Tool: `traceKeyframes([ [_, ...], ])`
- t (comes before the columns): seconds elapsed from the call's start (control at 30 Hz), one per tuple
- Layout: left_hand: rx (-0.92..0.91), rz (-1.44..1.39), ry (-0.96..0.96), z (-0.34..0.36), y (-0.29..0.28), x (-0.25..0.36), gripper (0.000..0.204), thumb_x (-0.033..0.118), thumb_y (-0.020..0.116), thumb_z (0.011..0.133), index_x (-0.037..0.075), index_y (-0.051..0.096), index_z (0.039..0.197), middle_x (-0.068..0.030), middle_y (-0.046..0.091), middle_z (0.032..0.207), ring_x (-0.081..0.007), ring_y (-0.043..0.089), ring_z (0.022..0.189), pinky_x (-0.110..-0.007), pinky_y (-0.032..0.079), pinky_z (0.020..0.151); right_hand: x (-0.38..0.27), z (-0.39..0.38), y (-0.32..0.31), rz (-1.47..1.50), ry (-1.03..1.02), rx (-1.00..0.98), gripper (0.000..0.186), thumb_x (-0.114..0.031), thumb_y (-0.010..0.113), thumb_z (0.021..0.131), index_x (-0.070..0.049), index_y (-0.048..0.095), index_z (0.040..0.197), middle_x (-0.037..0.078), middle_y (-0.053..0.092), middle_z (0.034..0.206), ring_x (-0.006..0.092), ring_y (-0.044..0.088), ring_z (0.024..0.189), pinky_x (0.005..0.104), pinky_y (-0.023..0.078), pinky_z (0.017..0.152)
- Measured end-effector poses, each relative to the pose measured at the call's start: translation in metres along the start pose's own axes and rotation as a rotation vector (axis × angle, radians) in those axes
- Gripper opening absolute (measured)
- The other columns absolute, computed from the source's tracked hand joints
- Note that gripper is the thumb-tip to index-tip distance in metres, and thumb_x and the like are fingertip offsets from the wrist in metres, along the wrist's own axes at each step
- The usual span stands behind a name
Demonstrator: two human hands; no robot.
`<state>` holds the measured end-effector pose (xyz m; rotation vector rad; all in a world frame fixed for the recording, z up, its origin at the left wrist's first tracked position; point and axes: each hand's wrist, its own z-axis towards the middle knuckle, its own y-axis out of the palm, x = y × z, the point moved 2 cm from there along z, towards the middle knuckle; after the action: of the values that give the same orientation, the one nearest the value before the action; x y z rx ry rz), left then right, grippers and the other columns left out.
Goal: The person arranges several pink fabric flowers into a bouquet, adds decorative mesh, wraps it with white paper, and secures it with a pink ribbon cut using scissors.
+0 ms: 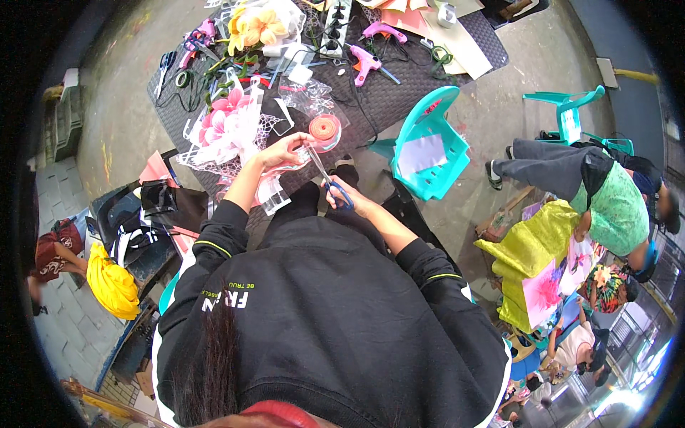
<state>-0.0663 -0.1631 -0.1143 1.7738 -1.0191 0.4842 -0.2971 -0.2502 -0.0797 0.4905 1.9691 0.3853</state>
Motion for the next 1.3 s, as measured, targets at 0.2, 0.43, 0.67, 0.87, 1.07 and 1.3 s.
traceKeyframes([
  [0.2,-0.020,-0.025,0.000,-0.003,0.007,0.004,0.072,-0.004,0.067,0.061,0.006,0.041,0.127,-0.0058,0.042,0.130,-0.0143,0.039,0.122,-0.027,0.041,0.094,-0.003,0.002,-0.001,0.083,0.077,-0.040,0.052,-0.056,0.046,0.087,-0.010,0.044,0.111,-0.001,0.049,0.069,0.0068,0.048,0.061,0.0210,0.037,0.058],
  [0.43,-0.033,-0.023,-0.031,-0.004,0.008,0.011,0.073,-0.005,0.067,0.062,0.006,0.040,0.128,-0.0061,0.041,0.131,-0.0145,0.035,0.126,-0.026,0.042,0.092,-0.003,-0.007,-0.006,0.081,0.025,-0.026,0.043,-0.047,0.049,0.089,-0.009,0.044,0.109,0.000,0.048,0.067,0.0067,0.048,0.058,0.0205,0.039,0.055],
  [0.67,-0.076,-0.050,-0.015,-0.004,0.019,0.013,0.076,0.004,0.074,0.060,0.007,0.040,0.128,-0.0058,0.041,0.131,-0.0145,0.034,0.126,-0.028,0.038,0.095,0.005,-0.007,-0.008,0.063,0.020,-0.012,0.034,-0.036,0.050,0.092,-0.007,0.044,0.108,-0.001,0.045,0.067,0.0062,0.047,0.057,0.0208,0.041,0.053],
  [0.87,-0.071,-0.070,-0.018,-0.006,0.029,0.017,0.081,0.009,0.079,0.056,0.007,0.041,0.128,-0.0051,0.041,0.132,-0.0163,0.035,0.127,-0.030,0.029,0.103,-0.004,0.001,-0.009,0.088,0.051,0.024,0.031,-0.035,0.053,0.091,-0.006,0.048,0.102,-0.002,0.044,0.067,0.0051,0.046,0.054,0.0198,0.040,0.047],
  [1.07,-0.060,-0.053,-0.042,-0.004,0.019,0.005,0.079,0.005,0.076,0.059,0.007,0.041,0.129,-0.0059,0.043,0.132,-0.0162,0.036,0.126,-0.031,0.032,0.103,-0.013,0.002,-0.009,-0.014,0.060,0.120,0.027,-0.030,0.061,0.087,-0.007,0.054,0.099,-0.003,0.045,0.061,0.0051,0.046,0.052,0.0209,0.040,0.046],
  [1.3,0.208,0.353,-0.157,-0.011,-0.006,0.020,0.070,-0.001,0.072,0.062,0.006,0.045,0.126,-0.0072,0.050,0.126,-0.0153,0.043,0.121,-0.028,0.033,0.102,-0.027,-0.010,-0.025,-0.752,-0.098,0.538,0.038,-0.027,0.063,0.083,-0.012,0.048,0.114,0.013,0.061,0.065,0.0266,0.062,0.060,0.0365,0.045,0.056],
])
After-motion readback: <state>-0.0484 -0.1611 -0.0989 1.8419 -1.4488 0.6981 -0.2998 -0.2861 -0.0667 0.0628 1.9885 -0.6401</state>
